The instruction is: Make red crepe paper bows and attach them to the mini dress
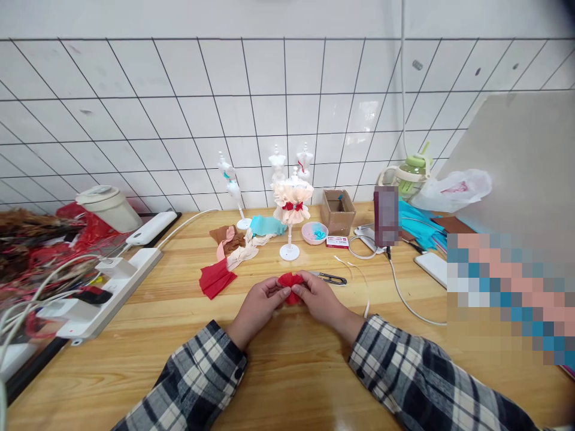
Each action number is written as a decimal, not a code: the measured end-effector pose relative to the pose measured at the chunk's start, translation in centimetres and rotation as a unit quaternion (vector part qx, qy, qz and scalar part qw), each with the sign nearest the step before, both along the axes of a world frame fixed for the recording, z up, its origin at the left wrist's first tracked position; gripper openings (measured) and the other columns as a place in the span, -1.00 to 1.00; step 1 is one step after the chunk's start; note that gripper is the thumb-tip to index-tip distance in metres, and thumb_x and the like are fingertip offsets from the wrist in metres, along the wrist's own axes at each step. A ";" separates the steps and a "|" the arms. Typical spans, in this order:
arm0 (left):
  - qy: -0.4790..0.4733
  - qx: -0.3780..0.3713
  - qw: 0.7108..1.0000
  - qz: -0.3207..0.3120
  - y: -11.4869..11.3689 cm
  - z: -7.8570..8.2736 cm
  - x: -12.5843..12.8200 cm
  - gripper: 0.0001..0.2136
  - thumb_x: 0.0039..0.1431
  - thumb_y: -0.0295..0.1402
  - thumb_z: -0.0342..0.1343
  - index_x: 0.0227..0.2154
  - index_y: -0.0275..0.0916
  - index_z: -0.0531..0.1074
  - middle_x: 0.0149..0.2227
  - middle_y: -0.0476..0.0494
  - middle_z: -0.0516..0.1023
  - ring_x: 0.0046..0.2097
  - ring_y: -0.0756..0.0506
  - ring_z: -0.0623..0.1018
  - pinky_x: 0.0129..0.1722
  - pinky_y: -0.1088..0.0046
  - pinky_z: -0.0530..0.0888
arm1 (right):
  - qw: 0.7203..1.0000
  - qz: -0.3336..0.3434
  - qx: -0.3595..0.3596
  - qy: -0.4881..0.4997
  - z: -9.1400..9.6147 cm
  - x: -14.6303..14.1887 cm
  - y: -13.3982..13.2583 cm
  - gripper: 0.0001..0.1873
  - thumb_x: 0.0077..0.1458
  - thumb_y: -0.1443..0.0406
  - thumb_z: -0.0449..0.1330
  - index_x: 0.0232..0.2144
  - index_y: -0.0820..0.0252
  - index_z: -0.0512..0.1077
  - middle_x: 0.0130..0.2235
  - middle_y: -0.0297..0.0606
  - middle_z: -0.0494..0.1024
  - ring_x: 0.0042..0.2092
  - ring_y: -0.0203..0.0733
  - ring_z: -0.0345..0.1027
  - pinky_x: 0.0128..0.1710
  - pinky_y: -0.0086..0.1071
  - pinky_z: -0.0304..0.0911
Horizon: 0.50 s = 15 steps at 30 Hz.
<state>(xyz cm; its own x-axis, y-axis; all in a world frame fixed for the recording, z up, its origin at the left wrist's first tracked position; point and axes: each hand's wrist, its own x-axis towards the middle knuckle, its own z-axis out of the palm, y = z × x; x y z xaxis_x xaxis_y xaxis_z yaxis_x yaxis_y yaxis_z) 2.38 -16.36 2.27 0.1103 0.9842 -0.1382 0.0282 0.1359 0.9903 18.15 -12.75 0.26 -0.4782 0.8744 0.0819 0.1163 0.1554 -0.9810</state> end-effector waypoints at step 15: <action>-0.069 -0.023 0.996 -0.053 -0.1 0.7 -1.2 -0.75 -0.03 -0.20 0.25 -0.43 -0.31 0.50 -0.47 -0.05 0.50 -0.41 -0.02 0.42 -0.33 0.48 0.33 | 0.910 -0.021 0.394 -0.126 3.1 2.2 -0.3 -0.70 0.10 0.40 0.10 -0.13 0.03 0.43 0.21 -0.17 0.15 0.22 -0.02 0.01 0.16 -0.04 0.04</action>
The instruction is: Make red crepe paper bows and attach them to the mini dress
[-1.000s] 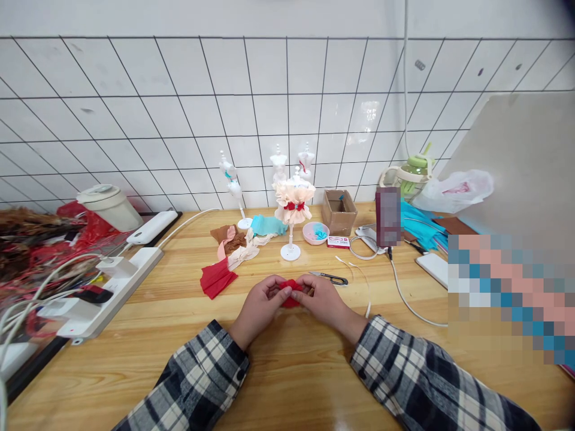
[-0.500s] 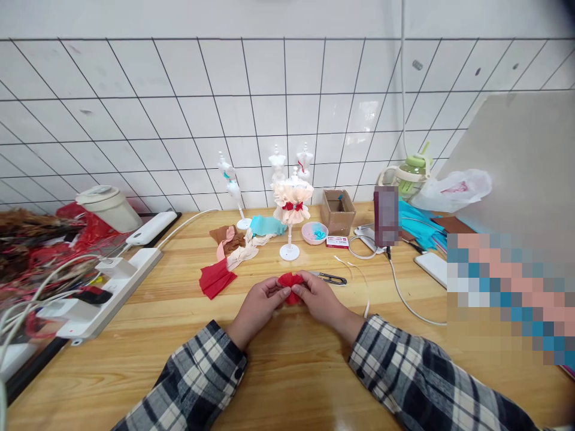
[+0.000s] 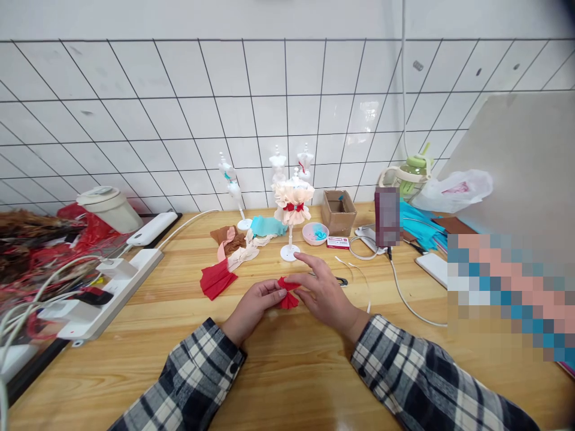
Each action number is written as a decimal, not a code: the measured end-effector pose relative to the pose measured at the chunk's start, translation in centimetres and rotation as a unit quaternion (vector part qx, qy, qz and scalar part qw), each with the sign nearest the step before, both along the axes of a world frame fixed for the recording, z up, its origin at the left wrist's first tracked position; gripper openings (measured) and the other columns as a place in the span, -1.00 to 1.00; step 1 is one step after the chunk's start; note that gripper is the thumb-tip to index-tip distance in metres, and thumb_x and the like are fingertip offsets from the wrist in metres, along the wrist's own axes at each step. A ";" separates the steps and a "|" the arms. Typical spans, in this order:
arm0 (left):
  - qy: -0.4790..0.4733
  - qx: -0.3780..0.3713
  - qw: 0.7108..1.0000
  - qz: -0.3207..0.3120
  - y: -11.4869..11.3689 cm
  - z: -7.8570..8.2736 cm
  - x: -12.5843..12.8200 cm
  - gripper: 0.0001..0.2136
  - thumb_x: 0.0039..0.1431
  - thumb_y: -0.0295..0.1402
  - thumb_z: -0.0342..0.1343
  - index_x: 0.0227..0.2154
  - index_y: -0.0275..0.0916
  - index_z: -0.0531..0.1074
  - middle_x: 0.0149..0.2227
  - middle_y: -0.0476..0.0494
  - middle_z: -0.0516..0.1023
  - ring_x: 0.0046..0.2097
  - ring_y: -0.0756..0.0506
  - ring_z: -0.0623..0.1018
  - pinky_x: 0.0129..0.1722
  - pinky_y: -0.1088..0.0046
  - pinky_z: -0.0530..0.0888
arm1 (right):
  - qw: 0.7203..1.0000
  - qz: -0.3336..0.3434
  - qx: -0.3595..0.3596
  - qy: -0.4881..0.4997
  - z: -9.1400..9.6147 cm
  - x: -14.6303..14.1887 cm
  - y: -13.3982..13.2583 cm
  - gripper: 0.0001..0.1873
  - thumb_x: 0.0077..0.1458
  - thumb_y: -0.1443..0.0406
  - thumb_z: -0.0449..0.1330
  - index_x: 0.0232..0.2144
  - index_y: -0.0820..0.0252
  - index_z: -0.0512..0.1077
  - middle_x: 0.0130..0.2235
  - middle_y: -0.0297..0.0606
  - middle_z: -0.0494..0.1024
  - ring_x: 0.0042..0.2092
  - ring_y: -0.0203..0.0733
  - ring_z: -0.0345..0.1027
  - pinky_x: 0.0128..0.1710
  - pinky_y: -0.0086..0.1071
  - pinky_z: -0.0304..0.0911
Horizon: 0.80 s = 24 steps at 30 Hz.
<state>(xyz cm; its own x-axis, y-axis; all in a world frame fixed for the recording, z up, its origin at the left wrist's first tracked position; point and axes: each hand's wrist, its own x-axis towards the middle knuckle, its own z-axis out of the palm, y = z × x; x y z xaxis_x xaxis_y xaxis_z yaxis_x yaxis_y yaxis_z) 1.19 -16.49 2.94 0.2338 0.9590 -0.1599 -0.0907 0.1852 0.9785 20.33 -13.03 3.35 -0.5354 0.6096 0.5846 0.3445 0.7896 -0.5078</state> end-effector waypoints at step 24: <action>0.126 0.049 0.990 0.046 0.4 -0.9 0.4 -0.72 0.01 -0.17 0.20 -0.33 -0.30 0.56 -0.44 -0.06 0.57 -0.43 -0.05 0.46 -0.42 0.48 0.34 | 0.816 0.030 -0.540 0.202 -1.9 -1.5 0.4 -0.70 -0.18 0.22 0.31 -0.35 0.17 0.36 -0.44 -0.39 0.47 -0.41 -0.30 0.38 -0.45 -0.41 0.34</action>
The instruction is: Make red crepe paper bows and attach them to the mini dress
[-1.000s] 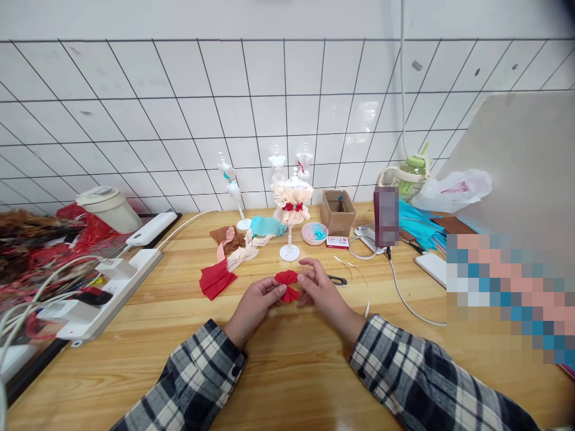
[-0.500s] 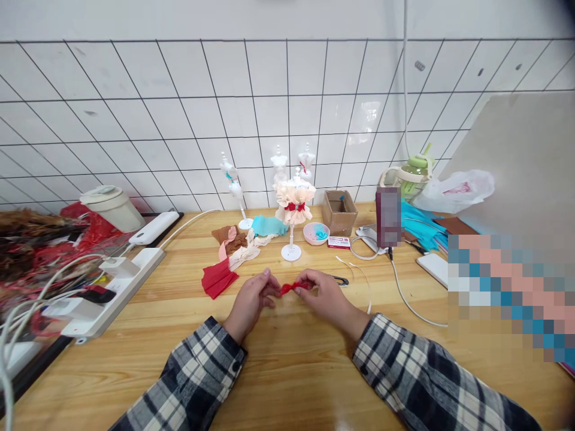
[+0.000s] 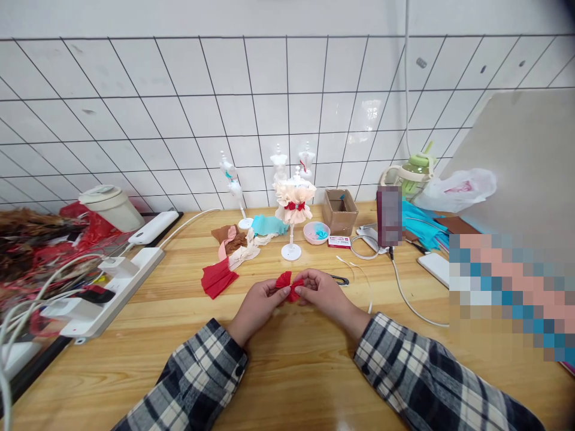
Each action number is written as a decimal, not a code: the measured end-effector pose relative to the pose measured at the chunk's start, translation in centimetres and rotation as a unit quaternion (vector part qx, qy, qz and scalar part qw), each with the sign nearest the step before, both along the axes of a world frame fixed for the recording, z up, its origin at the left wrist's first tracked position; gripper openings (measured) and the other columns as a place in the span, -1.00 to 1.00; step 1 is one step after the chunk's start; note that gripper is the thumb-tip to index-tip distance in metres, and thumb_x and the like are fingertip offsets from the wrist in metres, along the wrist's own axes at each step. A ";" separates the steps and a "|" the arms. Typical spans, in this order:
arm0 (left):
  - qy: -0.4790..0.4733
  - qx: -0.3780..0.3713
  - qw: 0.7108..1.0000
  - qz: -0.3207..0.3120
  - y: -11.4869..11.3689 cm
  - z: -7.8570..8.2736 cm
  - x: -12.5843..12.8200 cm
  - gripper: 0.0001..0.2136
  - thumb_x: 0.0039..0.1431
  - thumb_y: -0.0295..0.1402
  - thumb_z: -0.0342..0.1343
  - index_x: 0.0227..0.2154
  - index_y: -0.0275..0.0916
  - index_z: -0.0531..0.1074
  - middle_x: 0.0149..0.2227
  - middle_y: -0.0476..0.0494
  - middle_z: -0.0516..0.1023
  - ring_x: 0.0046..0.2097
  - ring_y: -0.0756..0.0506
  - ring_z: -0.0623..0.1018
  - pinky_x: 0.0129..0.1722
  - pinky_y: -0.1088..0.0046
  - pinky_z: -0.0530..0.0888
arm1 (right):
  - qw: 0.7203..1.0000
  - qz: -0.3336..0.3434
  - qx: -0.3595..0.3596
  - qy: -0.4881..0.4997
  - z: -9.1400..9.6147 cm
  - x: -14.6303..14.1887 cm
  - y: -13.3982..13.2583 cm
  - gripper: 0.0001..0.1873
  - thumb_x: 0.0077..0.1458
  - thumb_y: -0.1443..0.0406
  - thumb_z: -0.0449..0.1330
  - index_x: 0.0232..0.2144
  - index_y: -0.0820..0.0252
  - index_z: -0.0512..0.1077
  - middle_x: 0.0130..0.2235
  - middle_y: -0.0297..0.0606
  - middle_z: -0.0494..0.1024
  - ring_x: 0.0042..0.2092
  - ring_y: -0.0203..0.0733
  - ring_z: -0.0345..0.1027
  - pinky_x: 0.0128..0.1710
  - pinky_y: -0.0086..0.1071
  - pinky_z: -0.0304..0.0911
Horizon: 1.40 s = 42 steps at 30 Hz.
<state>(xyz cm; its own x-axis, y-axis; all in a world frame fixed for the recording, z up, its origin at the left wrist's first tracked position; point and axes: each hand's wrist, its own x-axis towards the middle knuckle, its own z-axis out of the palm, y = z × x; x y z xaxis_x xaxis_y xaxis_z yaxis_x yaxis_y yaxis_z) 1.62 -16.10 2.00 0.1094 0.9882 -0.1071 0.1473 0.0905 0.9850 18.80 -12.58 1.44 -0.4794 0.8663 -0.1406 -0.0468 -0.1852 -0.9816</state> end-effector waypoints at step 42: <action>0.036 0.065 0.990 0.119 4.0 1.1 -0.2 -0.55 0.08 -0.14 0.12 0.01 -0.25 0.37 -0.04 -0.27 0.48 -0.03 -0.18 0.45 -0.09 0.32 0.38 | 0.972 -0.077 0.212 -0.066 -0.8 3.2 -1.7 -0.86 0.09 0.24 0.16 -0.36 0.13 0.51 -0.34 -0.21 0.56 -0.28 -0.14 0.44 -0.26 -0.33 0.32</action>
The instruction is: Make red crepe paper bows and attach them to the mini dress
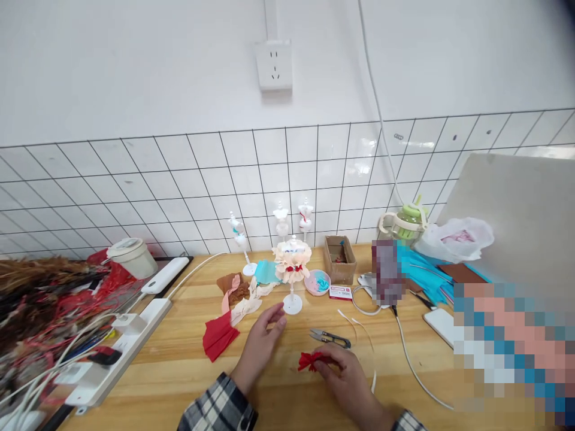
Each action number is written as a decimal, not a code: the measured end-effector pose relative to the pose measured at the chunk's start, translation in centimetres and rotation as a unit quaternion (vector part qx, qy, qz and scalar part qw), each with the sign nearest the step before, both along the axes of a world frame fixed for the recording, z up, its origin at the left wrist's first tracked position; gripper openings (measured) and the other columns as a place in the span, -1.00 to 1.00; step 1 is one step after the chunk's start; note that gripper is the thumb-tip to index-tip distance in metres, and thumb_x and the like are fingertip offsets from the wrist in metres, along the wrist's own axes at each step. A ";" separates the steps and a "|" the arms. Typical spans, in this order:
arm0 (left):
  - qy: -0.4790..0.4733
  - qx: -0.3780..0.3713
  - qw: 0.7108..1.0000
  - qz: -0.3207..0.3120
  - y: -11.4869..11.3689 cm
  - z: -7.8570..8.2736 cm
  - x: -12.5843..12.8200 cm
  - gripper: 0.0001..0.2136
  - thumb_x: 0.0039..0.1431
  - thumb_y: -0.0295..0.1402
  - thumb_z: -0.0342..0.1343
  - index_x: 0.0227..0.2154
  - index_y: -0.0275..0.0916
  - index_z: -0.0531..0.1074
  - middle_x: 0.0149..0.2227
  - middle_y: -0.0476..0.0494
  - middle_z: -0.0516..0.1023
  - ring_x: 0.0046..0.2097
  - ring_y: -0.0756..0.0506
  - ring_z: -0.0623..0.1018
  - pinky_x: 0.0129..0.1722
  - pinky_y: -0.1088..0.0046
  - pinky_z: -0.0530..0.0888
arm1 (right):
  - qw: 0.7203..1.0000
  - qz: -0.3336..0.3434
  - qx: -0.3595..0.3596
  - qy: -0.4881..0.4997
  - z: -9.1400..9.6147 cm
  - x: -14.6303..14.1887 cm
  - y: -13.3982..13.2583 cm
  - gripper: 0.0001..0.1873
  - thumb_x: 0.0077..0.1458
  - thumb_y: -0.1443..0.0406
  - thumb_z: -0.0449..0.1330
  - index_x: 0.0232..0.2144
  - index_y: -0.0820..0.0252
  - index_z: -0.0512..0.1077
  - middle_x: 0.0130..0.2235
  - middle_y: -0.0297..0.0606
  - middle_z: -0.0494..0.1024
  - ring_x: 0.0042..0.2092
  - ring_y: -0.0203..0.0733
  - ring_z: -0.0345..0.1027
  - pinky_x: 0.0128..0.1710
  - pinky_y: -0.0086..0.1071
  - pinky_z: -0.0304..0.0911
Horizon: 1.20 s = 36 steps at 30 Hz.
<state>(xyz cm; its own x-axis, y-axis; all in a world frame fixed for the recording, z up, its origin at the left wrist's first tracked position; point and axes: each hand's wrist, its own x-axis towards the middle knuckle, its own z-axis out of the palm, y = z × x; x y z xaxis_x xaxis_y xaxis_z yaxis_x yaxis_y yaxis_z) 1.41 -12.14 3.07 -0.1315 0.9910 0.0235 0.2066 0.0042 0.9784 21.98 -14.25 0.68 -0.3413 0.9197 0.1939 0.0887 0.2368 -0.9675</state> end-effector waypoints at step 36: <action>-0.385 -0.119 0.914 -0.056 -4.3 -0.6 3.4 -0.62 0.11 0.04 0.03 -0.31 -0.22 0.28 -0.70 0.19 0.13 -0.71 0.14 -0.04 -0.80 0.67 0.09 | 0.996 0.043 -0.068 0.029 11.1 -3.8 5.5 -0.73 -0.05 0.23 0.28 -0.34 0.14 0.27 -0.54 -0.51 0.32 -0.58 -0.44 -0.06 -0.59 -0.52 -0.12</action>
